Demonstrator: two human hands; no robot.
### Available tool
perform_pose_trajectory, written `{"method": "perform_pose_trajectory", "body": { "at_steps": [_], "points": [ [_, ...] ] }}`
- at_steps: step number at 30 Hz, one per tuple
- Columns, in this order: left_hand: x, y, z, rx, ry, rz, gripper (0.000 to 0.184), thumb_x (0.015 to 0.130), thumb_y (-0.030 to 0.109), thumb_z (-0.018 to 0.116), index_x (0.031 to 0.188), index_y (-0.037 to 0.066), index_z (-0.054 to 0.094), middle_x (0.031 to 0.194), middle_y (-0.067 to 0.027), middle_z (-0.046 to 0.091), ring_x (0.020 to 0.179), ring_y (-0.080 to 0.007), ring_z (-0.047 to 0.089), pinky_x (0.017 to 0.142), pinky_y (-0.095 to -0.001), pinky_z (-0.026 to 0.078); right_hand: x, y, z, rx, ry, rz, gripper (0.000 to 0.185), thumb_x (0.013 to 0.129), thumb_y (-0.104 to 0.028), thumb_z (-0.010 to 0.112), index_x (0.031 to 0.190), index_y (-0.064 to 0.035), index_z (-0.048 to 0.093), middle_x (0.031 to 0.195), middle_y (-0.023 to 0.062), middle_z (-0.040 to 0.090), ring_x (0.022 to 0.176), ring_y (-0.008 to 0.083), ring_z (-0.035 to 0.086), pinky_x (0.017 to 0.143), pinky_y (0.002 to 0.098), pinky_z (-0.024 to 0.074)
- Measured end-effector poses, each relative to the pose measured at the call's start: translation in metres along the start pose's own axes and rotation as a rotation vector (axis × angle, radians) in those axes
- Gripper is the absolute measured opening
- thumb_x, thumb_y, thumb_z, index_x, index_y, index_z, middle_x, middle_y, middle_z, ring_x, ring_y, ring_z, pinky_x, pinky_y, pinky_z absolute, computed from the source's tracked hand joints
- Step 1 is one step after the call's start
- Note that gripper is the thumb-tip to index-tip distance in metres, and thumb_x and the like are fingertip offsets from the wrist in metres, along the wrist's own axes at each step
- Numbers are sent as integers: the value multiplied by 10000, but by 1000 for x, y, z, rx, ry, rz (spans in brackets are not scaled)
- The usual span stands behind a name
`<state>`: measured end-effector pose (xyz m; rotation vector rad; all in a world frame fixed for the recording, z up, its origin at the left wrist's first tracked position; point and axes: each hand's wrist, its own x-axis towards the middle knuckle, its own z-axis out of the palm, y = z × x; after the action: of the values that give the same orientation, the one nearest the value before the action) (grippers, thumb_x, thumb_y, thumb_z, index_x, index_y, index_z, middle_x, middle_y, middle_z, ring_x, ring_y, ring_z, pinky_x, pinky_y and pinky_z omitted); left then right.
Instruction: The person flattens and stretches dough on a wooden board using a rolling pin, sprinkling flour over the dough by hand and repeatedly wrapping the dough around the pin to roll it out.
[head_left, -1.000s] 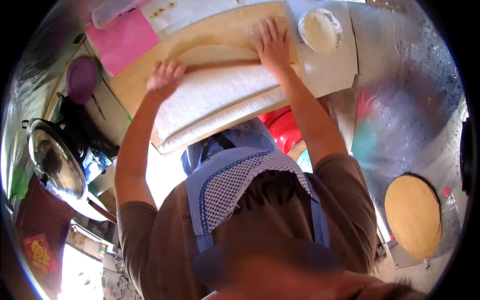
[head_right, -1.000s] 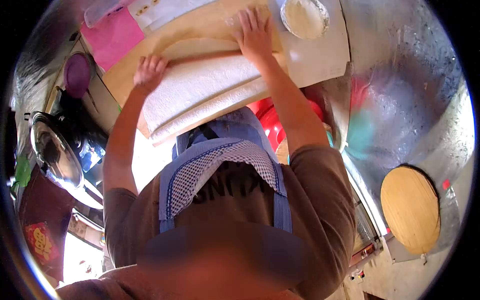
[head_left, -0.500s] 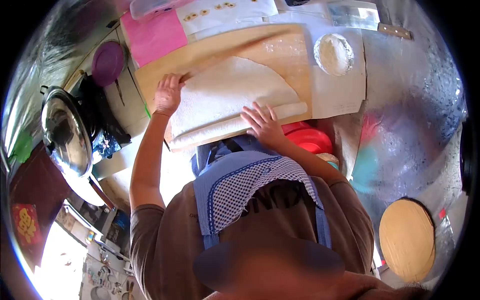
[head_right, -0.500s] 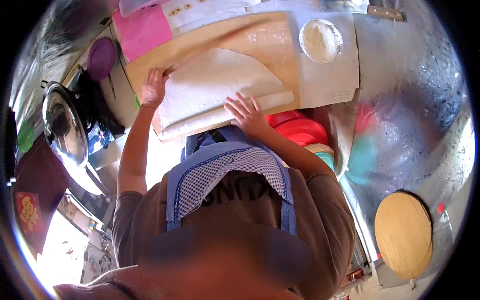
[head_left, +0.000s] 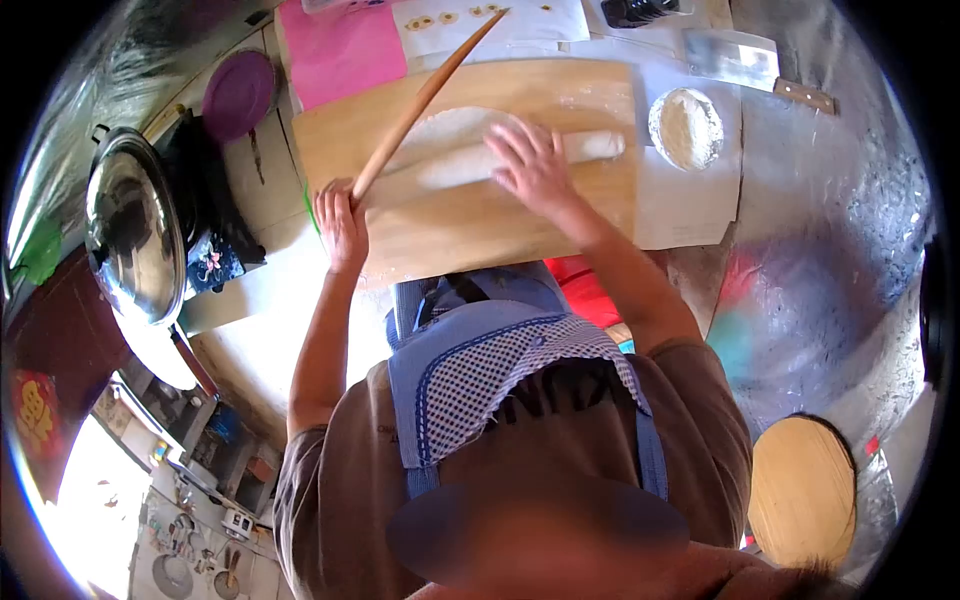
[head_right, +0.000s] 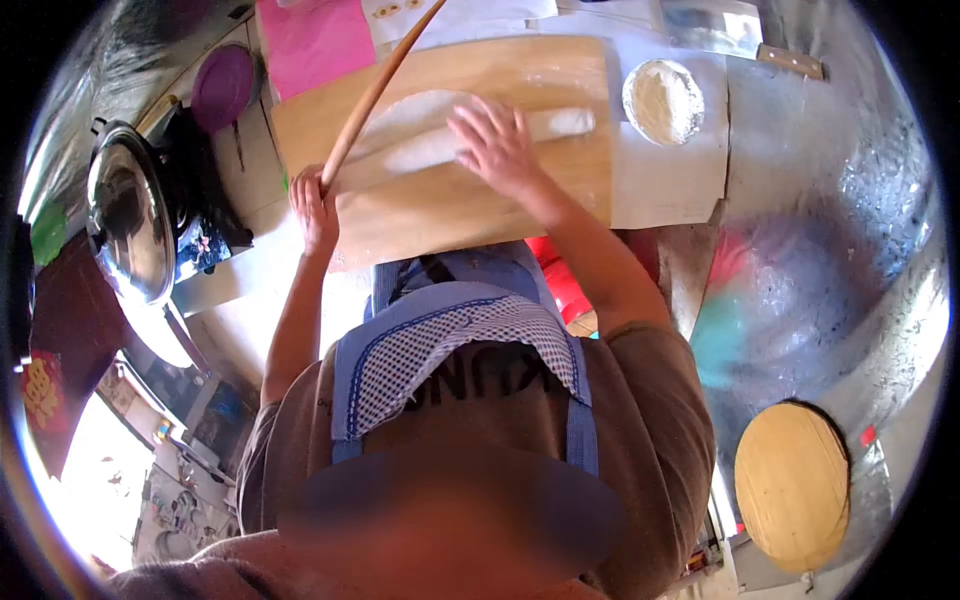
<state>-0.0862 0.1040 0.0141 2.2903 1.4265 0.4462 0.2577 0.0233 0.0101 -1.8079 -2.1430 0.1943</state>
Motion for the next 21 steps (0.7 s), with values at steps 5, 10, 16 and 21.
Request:
{"method": "perform_pose_trajectory", "body": {
  "at_steps": [5,10,16,21],
  "points": [
    [46,12,10,160,60,31,277,886,135,628,1142,47,570,1086,-149,619,1108,-352,550,1046,-515,353,45,25,-11,99,136,-28,570,757,-338,776,1278,-191,597,1267,36,563,1123,244,556,952,480,394],
    [22,9,27,53,103,-36,187,893,172,635,1025,49,585,960,-134,622,929,-345,582,863,-498,406,10,24,4,-153,-90,0,538,718,-332,797,1216,-203,638,1241,22,569,1105,242,551,944,471,394],
    [-18,-3,34,237,173,174,169,883,181,639,1008,76,597,974,-109,635,945,-357,591,899,-552,427,-24,-17,-20,91,-82,67,663,792,-389,748,1393,-208,534,1414,73,486,1297,311,453,1043,516,344],
    [111,-10,6,158,124,121,179,905,115,608,1064,51,555,978,-123,642,984,-336,622,1047,-510,422,74,59,-8,-6,70,143,589,876,-407,684,1385,-163,516,1416,77,488,1328,298,434,1053,505,339]
  ]
}}
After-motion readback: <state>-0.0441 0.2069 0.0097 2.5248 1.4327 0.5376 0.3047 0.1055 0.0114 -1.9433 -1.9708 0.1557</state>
